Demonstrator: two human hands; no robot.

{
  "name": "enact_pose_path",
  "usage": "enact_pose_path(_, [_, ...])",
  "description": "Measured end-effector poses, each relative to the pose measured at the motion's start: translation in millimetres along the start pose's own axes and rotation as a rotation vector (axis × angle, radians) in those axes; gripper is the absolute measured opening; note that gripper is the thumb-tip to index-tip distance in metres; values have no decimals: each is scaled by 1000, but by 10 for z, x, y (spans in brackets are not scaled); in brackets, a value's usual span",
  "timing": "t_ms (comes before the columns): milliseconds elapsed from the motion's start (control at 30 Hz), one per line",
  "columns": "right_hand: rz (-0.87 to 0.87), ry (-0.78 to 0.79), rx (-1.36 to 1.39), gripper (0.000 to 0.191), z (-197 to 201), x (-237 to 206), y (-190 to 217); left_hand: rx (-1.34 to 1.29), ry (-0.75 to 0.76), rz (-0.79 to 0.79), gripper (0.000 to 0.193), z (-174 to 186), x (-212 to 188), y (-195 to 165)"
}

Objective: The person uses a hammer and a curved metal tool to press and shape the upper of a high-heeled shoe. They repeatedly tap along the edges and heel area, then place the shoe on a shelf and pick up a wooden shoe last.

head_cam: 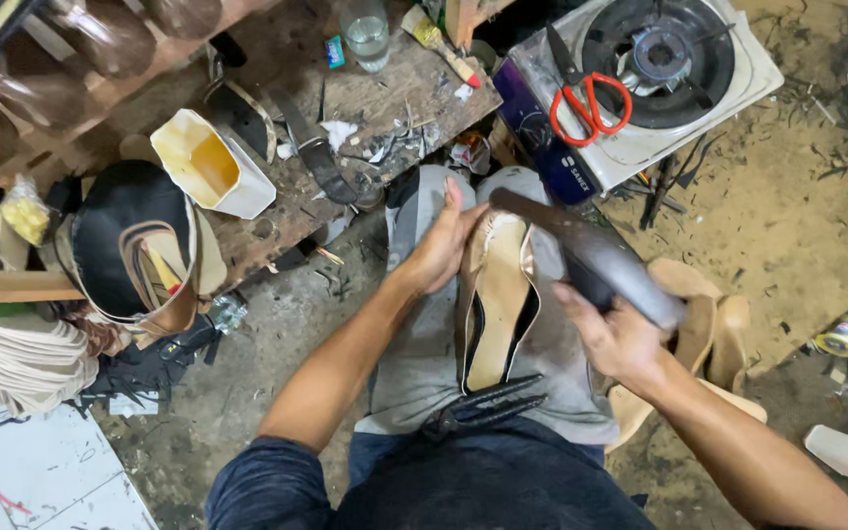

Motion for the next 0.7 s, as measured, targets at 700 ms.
enact_pose_path(700, [88, -84, 137, 34, -501, -750, -441, 417, -24, -135, 55, 163, -838, 625])
Point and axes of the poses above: each hand's wrist, its own x-axis towards the middle knuckle, its own z-axis out of the back of the hand, y = z × x, the point moved 9 cm from there along x, towards the middle knuckle, and after that the axes turned 14 degrees about -z, right-handed, at the moved point
